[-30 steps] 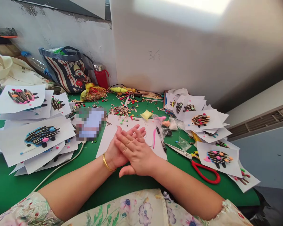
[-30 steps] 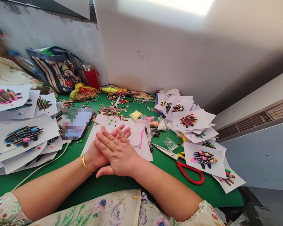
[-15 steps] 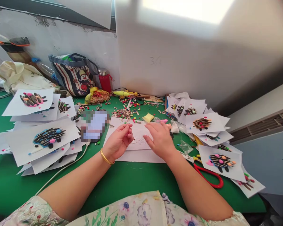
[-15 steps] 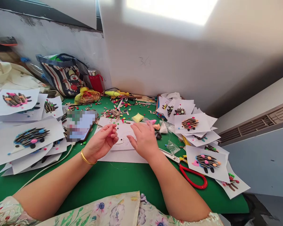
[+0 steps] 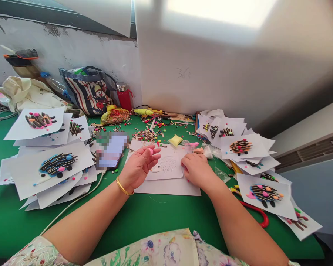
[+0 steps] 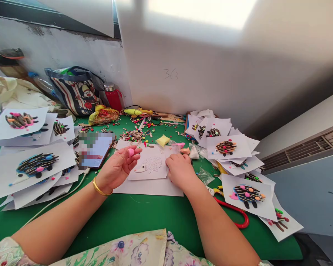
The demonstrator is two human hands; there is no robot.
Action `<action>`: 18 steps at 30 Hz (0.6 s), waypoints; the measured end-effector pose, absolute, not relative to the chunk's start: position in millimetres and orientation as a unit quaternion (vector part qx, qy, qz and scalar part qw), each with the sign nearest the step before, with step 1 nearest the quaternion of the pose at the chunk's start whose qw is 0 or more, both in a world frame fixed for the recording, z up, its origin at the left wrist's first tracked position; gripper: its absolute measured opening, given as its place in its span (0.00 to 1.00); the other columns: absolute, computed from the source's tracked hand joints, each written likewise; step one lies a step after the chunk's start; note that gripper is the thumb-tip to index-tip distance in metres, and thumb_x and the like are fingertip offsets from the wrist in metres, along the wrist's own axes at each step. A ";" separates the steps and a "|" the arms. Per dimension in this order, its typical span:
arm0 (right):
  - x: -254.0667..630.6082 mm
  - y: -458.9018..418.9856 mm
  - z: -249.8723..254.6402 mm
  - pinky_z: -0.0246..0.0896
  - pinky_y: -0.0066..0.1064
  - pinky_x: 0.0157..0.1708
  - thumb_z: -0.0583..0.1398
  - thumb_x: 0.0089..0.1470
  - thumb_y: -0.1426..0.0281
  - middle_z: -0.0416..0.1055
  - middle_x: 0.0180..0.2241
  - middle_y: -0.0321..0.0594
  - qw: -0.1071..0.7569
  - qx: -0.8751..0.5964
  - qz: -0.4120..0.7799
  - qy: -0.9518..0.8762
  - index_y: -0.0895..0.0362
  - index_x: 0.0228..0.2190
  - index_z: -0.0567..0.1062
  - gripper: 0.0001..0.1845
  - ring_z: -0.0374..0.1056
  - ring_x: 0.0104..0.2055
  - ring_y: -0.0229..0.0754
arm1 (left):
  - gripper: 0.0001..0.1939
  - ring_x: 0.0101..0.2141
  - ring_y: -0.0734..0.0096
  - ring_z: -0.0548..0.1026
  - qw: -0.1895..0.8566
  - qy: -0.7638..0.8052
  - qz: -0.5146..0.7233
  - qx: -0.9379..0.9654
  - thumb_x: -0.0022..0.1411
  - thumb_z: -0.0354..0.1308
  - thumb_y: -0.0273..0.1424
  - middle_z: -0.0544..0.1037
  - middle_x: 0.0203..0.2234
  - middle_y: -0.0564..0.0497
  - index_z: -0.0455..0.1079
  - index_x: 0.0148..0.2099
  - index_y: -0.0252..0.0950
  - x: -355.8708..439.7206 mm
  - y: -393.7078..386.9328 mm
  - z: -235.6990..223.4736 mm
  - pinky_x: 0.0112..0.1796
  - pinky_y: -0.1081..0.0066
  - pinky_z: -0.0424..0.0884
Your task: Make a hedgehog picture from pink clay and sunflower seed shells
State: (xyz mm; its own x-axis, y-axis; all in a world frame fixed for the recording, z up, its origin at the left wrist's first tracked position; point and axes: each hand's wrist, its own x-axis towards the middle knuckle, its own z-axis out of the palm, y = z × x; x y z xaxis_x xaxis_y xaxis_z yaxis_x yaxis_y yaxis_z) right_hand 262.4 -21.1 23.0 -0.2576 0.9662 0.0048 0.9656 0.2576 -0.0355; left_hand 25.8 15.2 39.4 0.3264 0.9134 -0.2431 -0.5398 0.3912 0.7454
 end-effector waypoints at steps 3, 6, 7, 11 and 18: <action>265.5 -21.0 25.7 0.51 0.45 0.49 0.56 0.50 0.79 0.73 0.38 0.43 0.008 -0.603 0.010 -0.798 0.56 0.32 0.74 0.10 0.65 0.46 0.49 | 0.08 0.26 0.80 0.77 0.767 0.336 0.468 0.282 0.61 0.63 0.30 0.80 0.33 0.49 0.73 0.42 0.33 23.3 15.7 35.8 0.27 0.81 0.74; 260.5 -23.6 31.2 0.52 0.47 0.53 0.56 0.53 0.78 0.74 0.41 0.43 0.097 -0.591 -0.008 -0.801 0.55 0.37 0.76 0.12 0.66 0.48 0.49 | 0.07 0.31 0.76 0.79 0.775 0.329 0.451 0.298 0.61 0.63 0.29 0.80 0.36 0.47 0.73 0.42 0.33 26.3 9.7 34.5 0.33 0.78 0.76; 256.1 -25.3 32.9 0.52 0.46 0.54 0.55 0.56 0.75 0.74 0.44 0.44 0.148 -0.576 -0.021 -0.804 0.55 0.41 0.75 0.13 0.65 0.50 0.49 | 0.08 0.37 0.72 0.80 0.781 0.321 0.441 0.304 0.61 0.62 0.29 0.80 0.41 0.45 0.73 0.44 0.34 28.9 5.9 34.6 0.38 0.76 0.76; 227.1 -36.6 31.5 0.45 0.49 0.63 0.54 0.62 0.59 0.58 0.62 0.53 0.264 -0.456 -0.056 -0.848 0.62 0.61 0.60 0.31 0.49 0.66 0.53 | 0.15 0.55 0.64 0.71 0.846 0.231 0.374 0.302 0.64 0.59 0.28 0.74 0.53 0.44 0.71 0.53 0.35 40.5 -9.6 36.5 0.56 0.67 0.66; 177.3 -57.6 12.4 0.32 0.53 0.68 0.50 0.51 0.36 0.42 0.68 0.58 0.207 -0.360 -0.022 -0.909 0.70 0.66 0.46 0.59 0.32 0.71 0.57 | 0.39 0.62 0.57 0.61 0.889 0.213 0.383 0.135 0.65 0.38 0.58 0.66 0.61 0.40 0.66 0.59 0.32 39.5 -10.4 38.9 0.63 0.58 0.54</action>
State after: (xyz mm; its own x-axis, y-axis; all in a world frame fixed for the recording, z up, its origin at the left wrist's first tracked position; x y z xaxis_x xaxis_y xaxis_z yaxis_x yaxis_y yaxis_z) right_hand 177.3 -57.6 12.4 -0.6545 0.6464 0.3922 0.6644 0.7392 -0.1097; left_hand 39.5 -10.4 38.9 0.6161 0.7379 -0.2755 -0.6224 0.6704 0.4039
